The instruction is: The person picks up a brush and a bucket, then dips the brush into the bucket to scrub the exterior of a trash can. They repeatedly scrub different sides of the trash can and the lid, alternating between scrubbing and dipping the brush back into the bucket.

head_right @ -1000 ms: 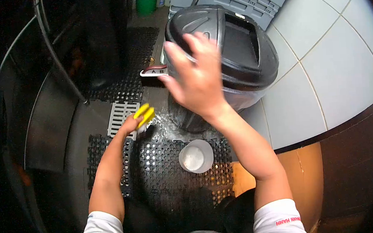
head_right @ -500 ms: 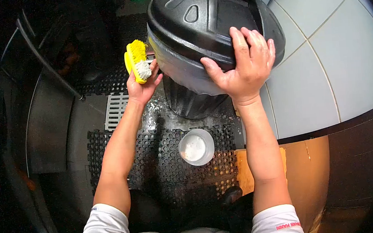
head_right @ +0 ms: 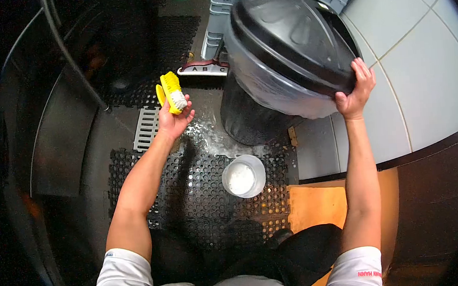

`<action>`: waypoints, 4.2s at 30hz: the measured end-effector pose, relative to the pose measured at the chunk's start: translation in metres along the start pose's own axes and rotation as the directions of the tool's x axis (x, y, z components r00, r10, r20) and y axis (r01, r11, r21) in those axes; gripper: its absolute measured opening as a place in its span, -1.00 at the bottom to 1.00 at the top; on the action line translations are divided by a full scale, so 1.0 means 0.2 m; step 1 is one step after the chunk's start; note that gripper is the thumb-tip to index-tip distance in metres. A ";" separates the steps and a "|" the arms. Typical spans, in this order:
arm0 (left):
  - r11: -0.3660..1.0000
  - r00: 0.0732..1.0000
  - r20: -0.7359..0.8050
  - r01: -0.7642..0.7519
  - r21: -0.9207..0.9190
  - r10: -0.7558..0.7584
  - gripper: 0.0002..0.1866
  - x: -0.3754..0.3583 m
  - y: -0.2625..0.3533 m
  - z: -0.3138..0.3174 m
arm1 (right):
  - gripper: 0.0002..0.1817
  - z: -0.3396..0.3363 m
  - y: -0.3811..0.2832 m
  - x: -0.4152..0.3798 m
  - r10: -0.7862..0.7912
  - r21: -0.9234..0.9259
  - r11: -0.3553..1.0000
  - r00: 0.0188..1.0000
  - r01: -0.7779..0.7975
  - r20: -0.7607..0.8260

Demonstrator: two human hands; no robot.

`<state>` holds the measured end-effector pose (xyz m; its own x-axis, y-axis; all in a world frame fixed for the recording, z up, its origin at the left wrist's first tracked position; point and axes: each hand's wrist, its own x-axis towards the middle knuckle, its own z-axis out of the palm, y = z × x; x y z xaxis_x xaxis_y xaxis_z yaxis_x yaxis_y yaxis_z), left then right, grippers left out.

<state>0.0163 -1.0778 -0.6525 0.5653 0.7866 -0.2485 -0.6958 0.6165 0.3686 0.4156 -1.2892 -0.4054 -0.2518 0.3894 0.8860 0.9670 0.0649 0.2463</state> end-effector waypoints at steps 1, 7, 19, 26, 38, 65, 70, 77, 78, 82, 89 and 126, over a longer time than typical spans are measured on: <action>1.000 1.000 -0.001 -0.001 0.003 0.001 -0.53 -0.01 0.00 0.00 | -0.06 -0.06 0.02 0.00 0.022 -0.016 1.000 0.997 -0.021 0.070; 0.999 0.995 -0.096 -0.001 0.034 0.005 -0.56 -0.03 0.04 -0.05 | -0.32 -0.16 -0.56 -0.14 -0.187 0.232 0.958 0.980 0.166 0.072; 0.912 0.901 -0.396 0.299 0.280 -0.174 -0.63 -0.08 -0.01 -0.10 | -0.39 0.02 -1.09 -1.17 0.401 -0.375 0.413 -0.204 -0.830 0.893; 0.459 0.966 -0.206 0.257 0.850 -0.158 -0.65 -0.26 0.13 0.03 | -0.66 0.15 -1.31 -1.13 -0.010 -0.538 -0.225 -0.550 -0.813 0.835; -0.835 0.992 0.090 0.026 0.550 0.091 -0.64 -0.55 -0.56 0.13 | -0.21 0.43 -1.51 -1.01 0.350 0.093 0.302 0.201 -0.949 0.915; 0.701 0.958 -0.110 0.269 0.661 -0.263 -0.71 -0.29 -0.10 0.21 | -0.30 0.04 -1.08 -0.08 -0.137 0.386 0.864 0.586 -0.324 0.798; 0.823 0.968 -0.234 0.203 0.531 -0.088 -0.79 -0.27 -0.11 0.22 | -0.41 0.41 -0.93 0.80 -0.063 -0.004 0.997 0.910 0.071 0.409; 0.833 0.967 -0.236 0.207 0.513 -0.094 -0.77 -0.31 -0.07 0.22 | -0.03 0.65 -0.16 1.14 0.543 -0.361 0.807 0.345 -0.468 0.766; 0.823 0.966 -0.243 0.208 0.528 -0.088 -0.76 -0.30 -0.07 0.21 | -0.09 0.67 -0.15 1.13 0.541 -0.359 0.805 0.336 -0.472 0.771; 0.832 0.968 -0.252 0.151 0.534 -0.015 -0.76 -0.25 -0.07 0.17 | -0.38 0.89 -0.11 1.14 0.582 -0.454 0.810 0.408 -0.371 0.703; 0.799 0.967 -0.251 0.120 0.589 0.039 -0.75 -0.25 -0.06 0.19 | -0.21 0.78 -0.27 1.13 0.533 -0.450 0.844 0.556 -0.293 0.638; 0.484 0.729 0.094 -0.540 0.688 0.678 -0.19 -0.23 -0.59 0.41 | -0.57 0.46 -0.11 0.97 0.152 0.200 0.930 0.816 -0.310 0.558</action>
<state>0.1082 -1.1900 -0.6120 -0.0183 0.9880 0.1536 -0.3377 -0.1508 0.9291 0.3491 -1.1298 -0.2756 -0.0371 0.8405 0.5406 0.9846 0.1233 -0.1241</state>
